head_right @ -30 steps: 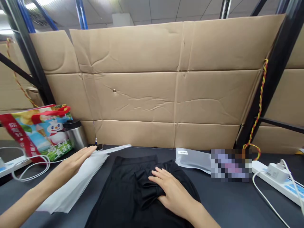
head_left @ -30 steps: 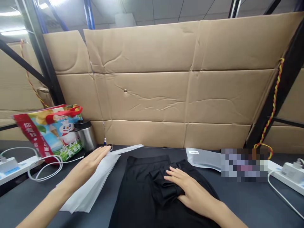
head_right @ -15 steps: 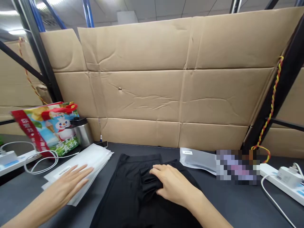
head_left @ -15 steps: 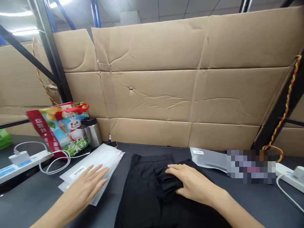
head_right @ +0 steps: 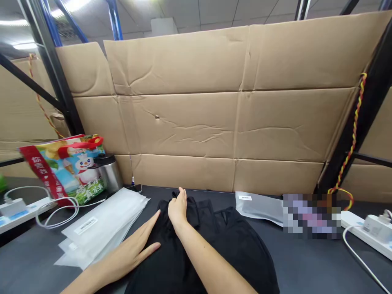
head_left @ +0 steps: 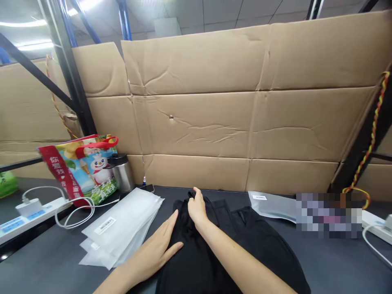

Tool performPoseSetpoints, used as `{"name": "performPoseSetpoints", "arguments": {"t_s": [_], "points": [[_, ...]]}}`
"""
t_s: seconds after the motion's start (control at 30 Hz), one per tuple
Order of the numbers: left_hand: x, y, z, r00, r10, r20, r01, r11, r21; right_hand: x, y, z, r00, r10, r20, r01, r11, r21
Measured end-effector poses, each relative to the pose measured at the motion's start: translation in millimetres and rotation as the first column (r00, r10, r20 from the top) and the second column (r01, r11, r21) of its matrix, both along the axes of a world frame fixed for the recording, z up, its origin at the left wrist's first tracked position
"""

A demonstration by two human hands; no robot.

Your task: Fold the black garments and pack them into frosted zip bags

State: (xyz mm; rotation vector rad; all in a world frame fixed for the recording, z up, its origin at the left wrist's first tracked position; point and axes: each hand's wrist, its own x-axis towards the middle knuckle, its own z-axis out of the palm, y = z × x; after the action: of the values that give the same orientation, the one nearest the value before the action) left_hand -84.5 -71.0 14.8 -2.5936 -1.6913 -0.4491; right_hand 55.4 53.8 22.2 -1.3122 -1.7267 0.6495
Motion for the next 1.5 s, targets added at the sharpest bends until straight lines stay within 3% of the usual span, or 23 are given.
{"name": "performPoseSetpoints", "arguments": {"t_s": [0.1, 0.2, 0.3, 0.37, 0.5, 0.67, 0.93, 1.03, 1.1, 1.23, 1.37, 1.5], "points": [[-0.5, -0.5, -3.2, 1.0, -0.001, 0.017, 0.001, 1.0, 0.008, 0.3, -10.2, 6.4, 0.999, 0.023, -0.03, -0.023, 1.0, 0.006], [-1.2, 0.7, -5.4, 1.0, -0.025, 0.01, 0.024, 0.997, 0.076, 25.8, -31.9, 8.3, 0.981, 0.192, 0.028, -0.194, 0.978, 0.081], [2.8, 5.5, -2.9, 0.998, -0.059, -0.023, 0.061, 0.99, 0.13, 55.0, -51.6, -1.1, 0.921, 0.346, 0.178, -0.365, 0.927, 0.086], [8.4, 10.9, 0.3, 0.996, -0.088, -0.031, 0.091, 0.987, 0.129, 66.5, -57.6, -11.0, 0.902, 0.377, 0.212, -0.392, 0.919, 0.031], [19.6, 24.0, 3.6, 0.991, -0.13, -0.003, 0.13, 0.987, 0.097, 69.7, -53.9, -22.1, 0.947, 0.32, 0.03, -0.321, 0.947, 0.032], [25.2, 35.3, 1.0, 0.995, -0.095, 0.043, 0.089, 0.99, 0.114, 72.7, -41.5, -14.8, 0.964, 0.219, -0.152, -0.212, 0.976, 0.056], [16.1, 59.2, -5.1, 0.952, -0.17, -0.254, 0.235, 0.939, 0.25, 133.0, -27.9, -16.1, 0.948, -0.037, -0.317, 0.05, 0.998, 0.036], [9.5, 64.5, 1.9, 0.945, -0.171, -0.277, 0.255, 0.918, 0.302, 153.0, -31.4, -8.2, 0.987, -0.074, -0.141, 0.095, 0.985, 0.146], [7.1, 64.9, 8.4, 0.948, -0.159, -0.275, 0.25, 0.908, 0.337, 155.5, -35.0, -3.2, 0.996, -0.04, 0.079, 0.023, 0.98, 0.197], [6.5, 61.8, 17.3, 0.945, -0.183, -0.273, 0.277, 0.889, 0.364, 142.1, -37.7, -2.1, 0.919, 0.022, 0.394, -0.095, 0.982, 0.166], [1.2, 60.8, 17.1, 0.938, -0.175, -0.301, 0.275, 0.901, 0.335, 135.4, -33.2, -0.3, 0.912, -0.012, 0.41, -0.056, 0.987, 0.152], [-14.0, 60.0, 9.9, 0.953, -0.175, -0.249, 0.255, 0.906, 0.338, 156.1, -31.2, 14.6, 0.934, -0.11, 0.339, 0.049, 0.982, 0.182]]}}
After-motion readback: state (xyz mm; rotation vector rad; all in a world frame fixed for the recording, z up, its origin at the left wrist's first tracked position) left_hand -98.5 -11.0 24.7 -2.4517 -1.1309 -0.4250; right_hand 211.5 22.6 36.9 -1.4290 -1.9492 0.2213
